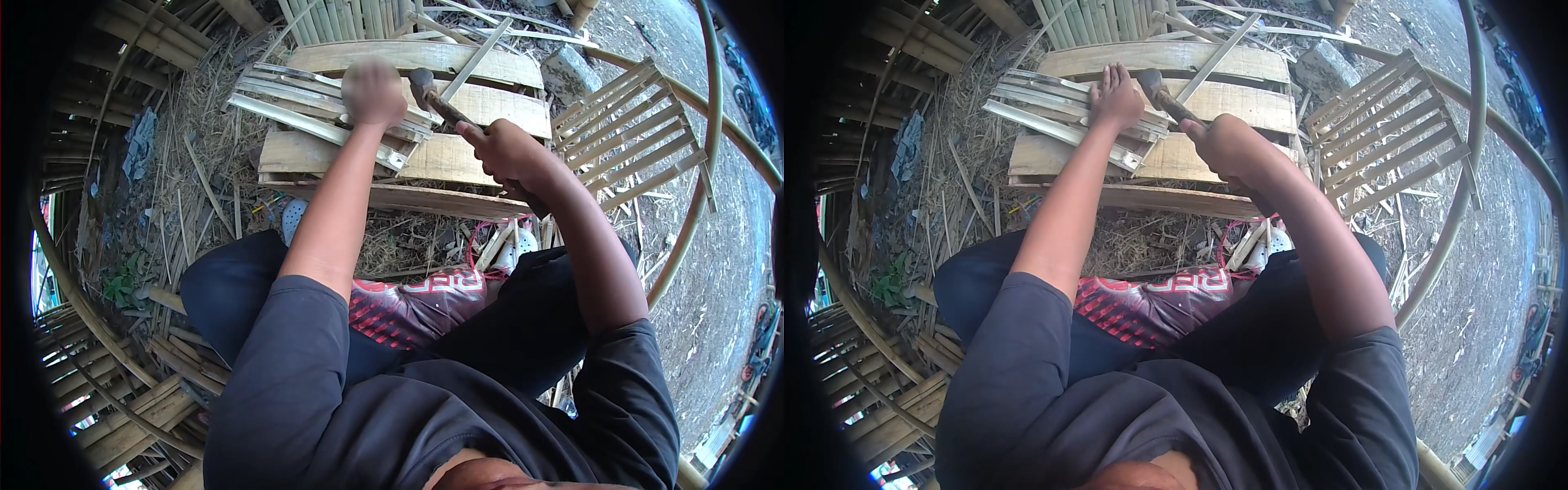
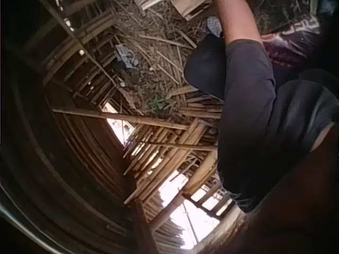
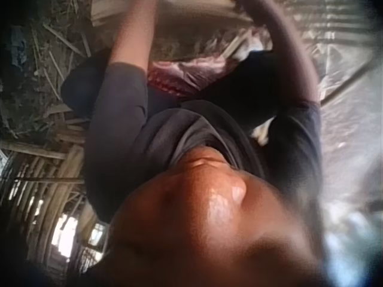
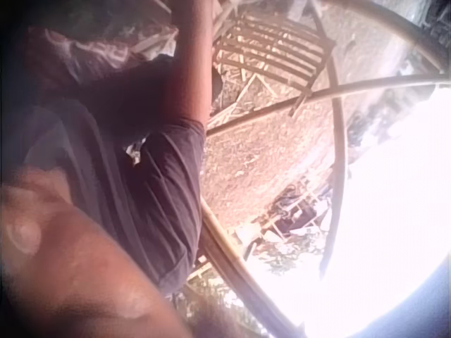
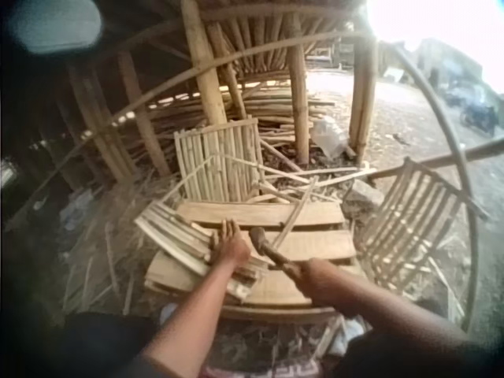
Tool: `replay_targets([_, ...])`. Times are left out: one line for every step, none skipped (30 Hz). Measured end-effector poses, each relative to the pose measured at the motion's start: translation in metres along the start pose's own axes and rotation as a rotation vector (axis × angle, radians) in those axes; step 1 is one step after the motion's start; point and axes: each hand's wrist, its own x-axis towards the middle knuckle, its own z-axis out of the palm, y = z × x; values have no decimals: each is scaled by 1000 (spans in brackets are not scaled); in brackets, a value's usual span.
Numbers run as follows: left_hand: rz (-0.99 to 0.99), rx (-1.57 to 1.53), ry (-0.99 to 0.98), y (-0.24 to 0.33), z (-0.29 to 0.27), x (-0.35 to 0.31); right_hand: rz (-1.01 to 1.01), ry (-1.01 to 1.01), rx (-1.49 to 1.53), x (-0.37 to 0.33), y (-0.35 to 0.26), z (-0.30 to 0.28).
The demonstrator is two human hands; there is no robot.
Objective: The person nails thin bamboo slats onto a wooden frame using a hammer, handling individual nails and securing the slats in a parallel row.
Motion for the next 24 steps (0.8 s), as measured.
replay_targets([-3,12,-8,-1,-1,-1,12,9,39,-5,-6,-1])
replay_targets([-5,12,-8,-2,-2,-1,25,18,77,-8,-9,-1])
replay_targets([-1,-5,-10,-1,-1,-2,27,18,77,-7,-7,-1])
replay_targets([3,-22,-12,0,-1,-2,22,26,74,-5,-5,-1])
replay_targets([4,-23,-13,1,-1,-2,17,34,70,-4,-3,-1])
replay_targets([-2,-10,-15,2,0,-1,16,33,70,-4,-3,-1])
replay_targets([-8,4,-17,3,0,0,36,15,95,-4,-4,-1])
replay_targets([-9,4,-18,2,0,-1,57,-2,120,-5,-5,0])
replay_targets([-12,-1,-21,0,-1,-1,53,-4,118,-6,-10,-1])
replay_targets([-16,-5,-24,-2,-1,-2,-22,73,91,-8,-16,-2])
replay_targets([-21,-4,-22,-4,-2,-1,-99,149,65,-11,-24,-4])
replay_targets([-29,4,-22,-3,-2,-1,-147,201,165,-23,-37,-6])
replay_targets([-29,10,-27,2,-1,-1,-216,294,162,-23,-37,-11])
replay_targets([-18,8,-39,8,-1,0,-261,360,88,-25,-38,-15])
replay_targets([-25,12,-47,2,0,-1,-316,415,21,-25,-41,-13])
replay_targets([-14,-10,-29,0,1,-1,-195,320,-52,-26,-41,-6])
replay_targets([-1,-33,-12,0,2,-1,-201,375,-238,2,-5,12])
replay_targets([-12,13,-15,1,0,5,-110,211,-121,-2,-2,4])
replay_targets([-7,14,-11,2,-1,7,-20,47,-3,-4,0,-1])
replay_targets([-3,9,-1,2,-2,8,-20,54,0,-7,1,-3])
replay_targets([-8,7,3,-1,0,5,-11,98,4,-14,-1,-3])
replay_targets([-14,5,7,-3,2,3,-2,142,8,-19,-3,-4])
replay_targets([-17,9,5,-8,3,3,-4,137,10,-21,-8,-7])
replay_targets([-15,5,16,-9,2,3,-13,150,-10,-26,-14,-11])
